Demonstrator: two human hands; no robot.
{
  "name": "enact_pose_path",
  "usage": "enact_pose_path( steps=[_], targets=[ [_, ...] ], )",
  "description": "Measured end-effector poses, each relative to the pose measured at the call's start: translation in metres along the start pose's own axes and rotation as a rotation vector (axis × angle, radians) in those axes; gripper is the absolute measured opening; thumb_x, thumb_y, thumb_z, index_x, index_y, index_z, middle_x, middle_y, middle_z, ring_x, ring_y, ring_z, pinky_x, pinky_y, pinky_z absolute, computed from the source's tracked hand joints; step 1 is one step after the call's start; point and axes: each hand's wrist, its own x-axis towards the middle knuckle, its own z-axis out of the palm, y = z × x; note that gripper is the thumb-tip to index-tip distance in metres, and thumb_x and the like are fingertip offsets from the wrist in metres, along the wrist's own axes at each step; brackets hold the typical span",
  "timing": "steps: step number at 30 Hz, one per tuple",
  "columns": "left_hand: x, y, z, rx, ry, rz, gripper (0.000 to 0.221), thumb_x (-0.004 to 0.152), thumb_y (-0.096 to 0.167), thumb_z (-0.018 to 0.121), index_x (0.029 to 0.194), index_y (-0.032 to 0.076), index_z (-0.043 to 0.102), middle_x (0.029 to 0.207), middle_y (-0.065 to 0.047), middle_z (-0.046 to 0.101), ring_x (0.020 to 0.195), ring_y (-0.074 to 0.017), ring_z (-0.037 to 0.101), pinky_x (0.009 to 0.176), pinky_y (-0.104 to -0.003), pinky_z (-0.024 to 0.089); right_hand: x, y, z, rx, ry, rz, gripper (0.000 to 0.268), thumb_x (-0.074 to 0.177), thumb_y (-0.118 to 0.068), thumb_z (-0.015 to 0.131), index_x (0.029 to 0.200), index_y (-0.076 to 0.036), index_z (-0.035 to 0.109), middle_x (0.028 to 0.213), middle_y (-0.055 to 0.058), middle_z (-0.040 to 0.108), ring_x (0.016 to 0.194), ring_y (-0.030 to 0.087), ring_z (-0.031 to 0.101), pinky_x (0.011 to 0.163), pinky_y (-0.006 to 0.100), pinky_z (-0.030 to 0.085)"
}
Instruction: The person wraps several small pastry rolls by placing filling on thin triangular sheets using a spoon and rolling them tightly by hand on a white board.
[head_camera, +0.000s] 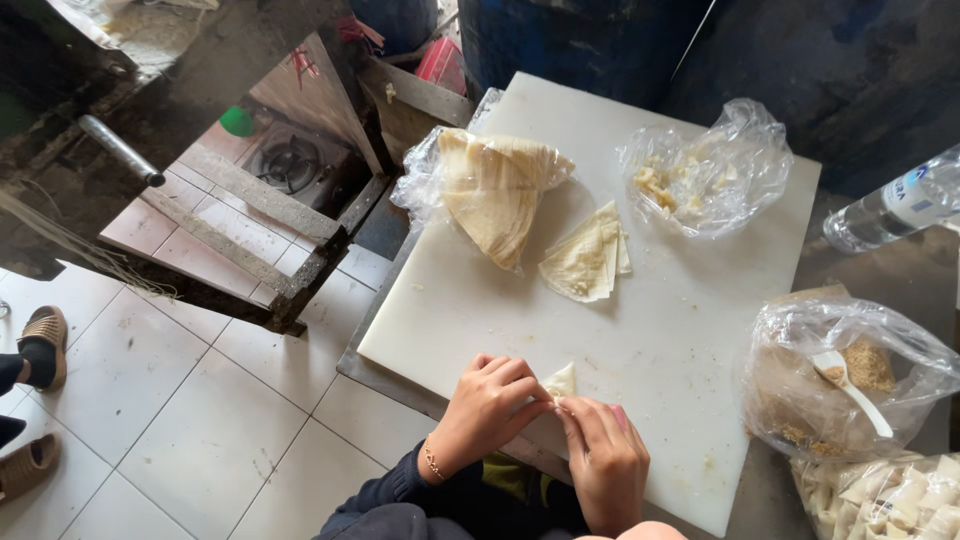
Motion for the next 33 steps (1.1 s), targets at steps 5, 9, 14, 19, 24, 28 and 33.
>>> enact_pose_path(
  steps=[5,9,14,19,24,28,33],
  targets=[
    [0.003,-0.001,-0.001,0.001,-0.041,-0.016,0.013,0.088,0.024,0.080,0.083,0.017,0.071,0.086,0.004,0.064,0.082,-0.0162,0.062,0.079,-0.034,0.043,0.002,0.002,0.004,-0.033,0.021,-0.042,0.015,0.083,-0.012,0.077,0.097,-0.012,0.075,0.093,0.001,0.070,0.083,0.023,0.065,0.070,0.038,0.053],
    [0.005,0.001,-0.003,-0.027,-0.034,-0.018,0.011,0.088,0.024,0.081,0.088,0.018,0.072,0.091,0.004,0.064,0.085,-0.0153,0.063,0.079,-0.033,0.043,0.002,0.001,0.006,-0.088,0.000,0.032,0.014,0.081,-0.014,0.079,0.095,-0.015,0.077,0.087,0.000,0.063,0.079,0.023,0.060,0.065,0.037,0.051],
    [0.011,-0.001,-0.008,0.012,-0.029,0.061,0.015,0.085,0.024,0.083,0.092,0.019,0.071,0.100,0.005,0.067,0.087,-0.0149,0.063,0.081,-0.034,0.043,0.006,0.002,0.007,-0.099,0.015,-0.003,0.015,0.081,-0.013,0.078,0.096,-0.015,0.077,0.085,-0.001,0.062,0.078,0.021,0.059,0.065,0.036,0.051],
    [0.009,0.001,-0.008,-0.005,-0.035,0.055,0.017,0.084,0.024,0.083,0.096,0.020,0.072,0.101,0.005,0.067,0.085,-0.0142,0.062,0.080,-0.034,0.043,0.005,0.002,0.005,-0.089,-0.015,0.012,0.015,0.081,-0.012,0.079,0.096,-0.014,0.077,0.084,0.000,0.061,0.078,0.021,0.060,0.065,0.036,0.051],
    [0.006,0.002,-0.009,0.012,-0.029,0.065,0.015,0.087,0.022,0.082,0.099,0.018,0.073,0.101,0.004,0.066,0.087,-0.0151,0.062,0.081,-0.034,0.043,0.001,-0.001,0.002,-0.100,0.016,-0.043,0.017,0.080,-0.010,0.079,0.096,-0.012,0.075,0.090,0.002,0.064,0.084,0.024,0.062,0.068,0.038,0.052],
    [0.012,0.001,-0.007,0.019,-0.020,0.064,0.011,0.087,0.023,0.081,0.092,0.016,0.073,0.097,0.003,0.066,0.084,-0.0161,0.062,0.077,-0.035,0.042,0.012,0.001,0.005,-0.061,0.055,-0.057,0.018,0.080,-0.008,0.078,0.098,-0.010,0.073,0.096,0.003,0.068,0.087,0.026,0.064,0.071,0.039,0.054],
    [0.003,0.001,-0.004,-0.020,-0.018,0.013,0.008,0.088,0.023,0.079,0.091,0.016,0.076,0.091,0.004,0.065,0.083,-0.0161,0.062,0.075,-0.034,0.041,0.005,-0.001,0.000,-0.022,0.021,-0.101,0.021,0.081,-0.007,0.077,0.102,-0.009,0.071,0.101,0.002,0.071,0.090,0.025,0.066,0.075,0.037,0.055]
  ],
)
